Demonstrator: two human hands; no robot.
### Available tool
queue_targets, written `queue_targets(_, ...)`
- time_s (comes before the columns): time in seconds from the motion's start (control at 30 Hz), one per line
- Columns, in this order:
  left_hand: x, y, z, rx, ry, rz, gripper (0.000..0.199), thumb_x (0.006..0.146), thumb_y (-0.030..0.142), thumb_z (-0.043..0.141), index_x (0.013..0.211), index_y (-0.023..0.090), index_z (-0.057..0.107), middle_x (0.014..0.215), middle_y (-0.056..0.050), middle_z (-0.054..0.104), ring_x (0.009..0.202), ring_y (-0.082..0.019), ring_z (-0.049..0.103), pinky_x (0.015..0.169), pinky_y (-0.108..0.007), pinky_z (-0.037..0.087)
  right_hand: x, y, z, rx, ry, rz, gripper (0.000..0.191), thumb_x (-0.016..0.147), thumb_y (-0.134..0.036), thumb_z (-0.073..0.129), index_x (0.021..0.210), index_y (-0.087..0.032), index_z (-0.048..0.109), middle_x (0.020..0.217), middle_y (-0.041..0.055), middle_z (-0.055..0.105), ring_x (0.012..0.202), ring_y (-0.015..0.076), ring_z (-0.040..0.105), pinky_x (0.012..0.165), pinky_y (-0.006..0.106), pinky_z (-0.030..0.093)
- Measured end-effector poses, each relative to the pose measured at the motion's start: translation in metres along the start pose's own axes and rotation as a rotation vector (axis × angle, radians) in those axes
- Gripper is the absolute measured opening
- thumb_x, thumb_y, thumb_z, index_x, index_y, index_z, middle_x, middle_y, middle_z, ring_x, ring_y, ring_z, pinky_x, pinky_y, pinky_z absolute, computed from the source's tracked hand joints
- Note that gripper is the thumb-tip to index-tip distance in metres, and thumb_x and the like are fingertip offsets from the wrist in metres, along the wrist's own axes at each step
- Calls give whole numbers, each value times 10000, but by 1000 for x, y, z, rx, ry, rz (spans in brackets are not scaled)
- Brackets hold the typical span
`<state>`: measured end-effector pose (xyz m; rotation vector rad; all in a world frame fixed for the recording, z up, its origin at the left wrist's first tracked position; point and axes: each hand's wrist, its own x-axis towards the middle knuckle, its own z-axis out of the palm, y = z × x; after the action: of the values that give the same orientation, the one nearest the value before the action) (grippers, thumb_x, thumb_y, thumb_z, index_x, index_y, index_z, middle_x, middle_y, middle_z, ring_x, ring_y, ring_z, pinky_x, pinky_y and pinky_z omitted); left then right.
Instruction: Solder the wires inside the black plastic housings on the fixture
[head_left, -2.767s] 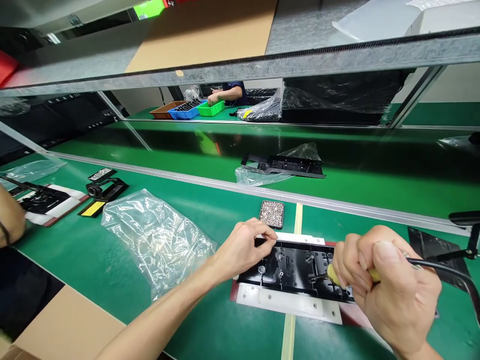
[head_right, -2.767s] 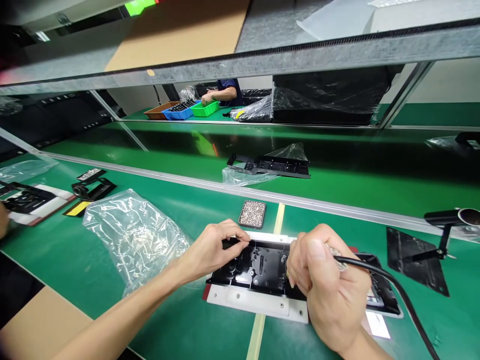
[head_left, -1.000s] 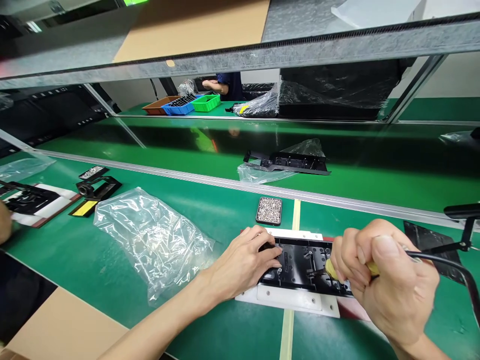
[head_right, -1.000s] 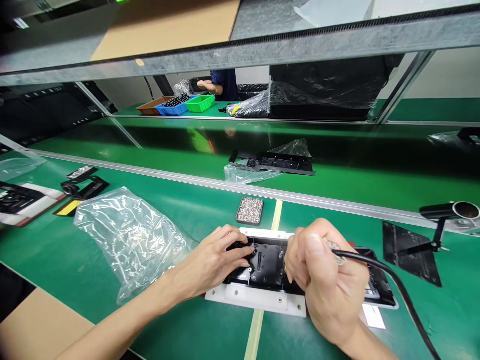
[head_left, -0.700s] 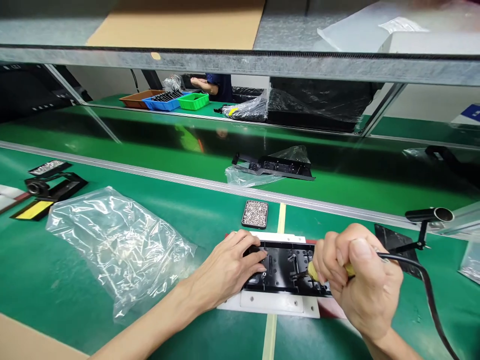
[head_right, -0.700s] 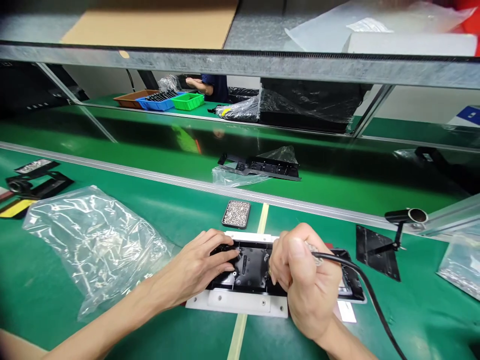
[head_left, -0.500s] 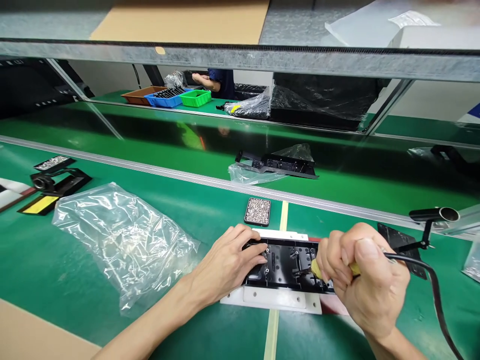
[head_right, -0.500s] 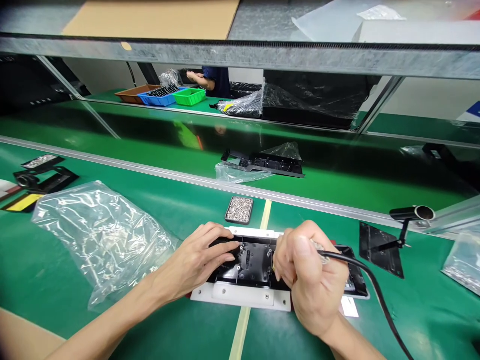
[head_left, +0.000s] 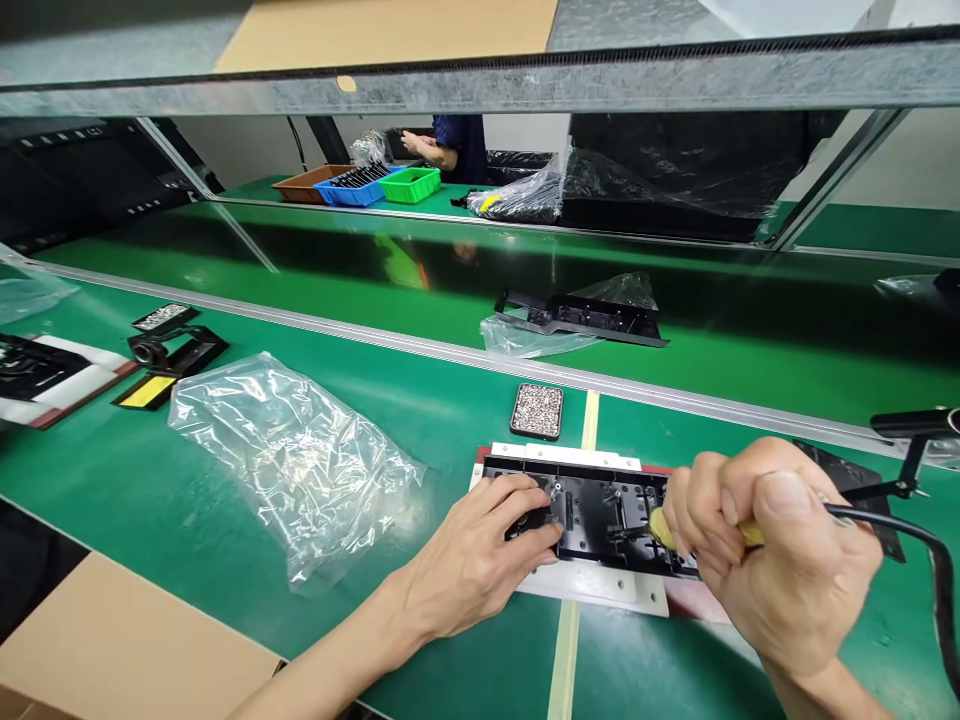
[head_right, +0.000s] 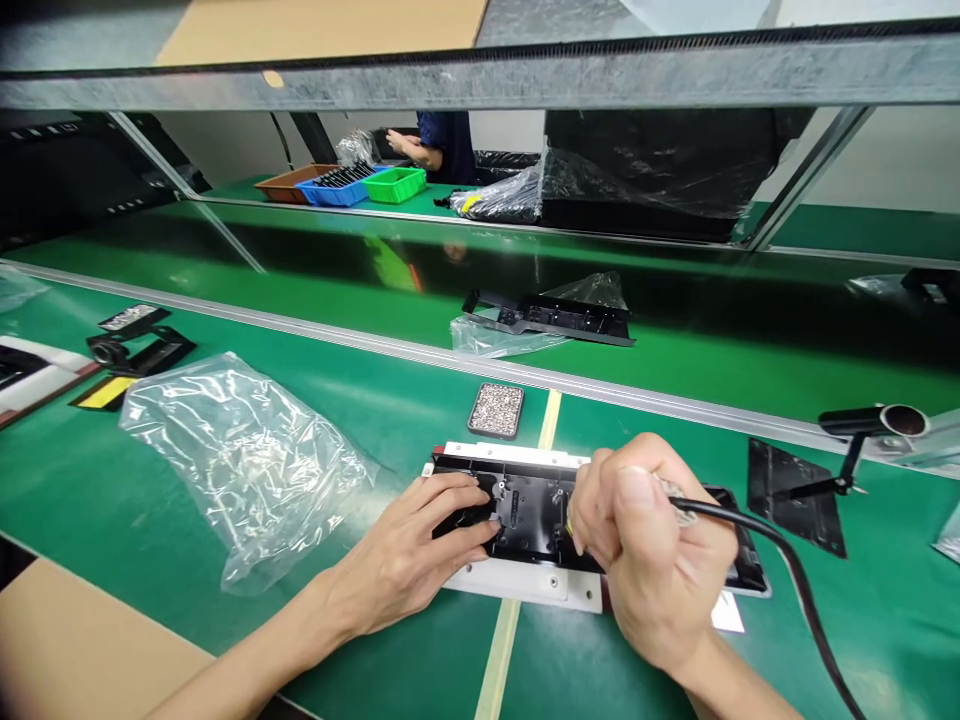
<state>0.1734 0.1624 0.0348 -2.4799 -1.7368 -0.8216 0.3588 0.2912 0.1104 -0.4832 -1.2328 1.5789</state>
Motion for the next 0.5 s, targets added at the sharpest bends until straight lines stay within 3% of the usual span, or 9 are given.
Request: queue_targets(0.5, -5, -2, 4, 33, -2, -17, 211, 1014, 196, 584, 1216, 165, 637, 1260, -144, 591, 1203, -326, 535, 893, -477, 563, -5, 10, -3, -36, -57, -35, 338, 1001, -335, 512, 691, -207, 476, 510, -53, 378, 436, 87, 351, 403, 222, 322)
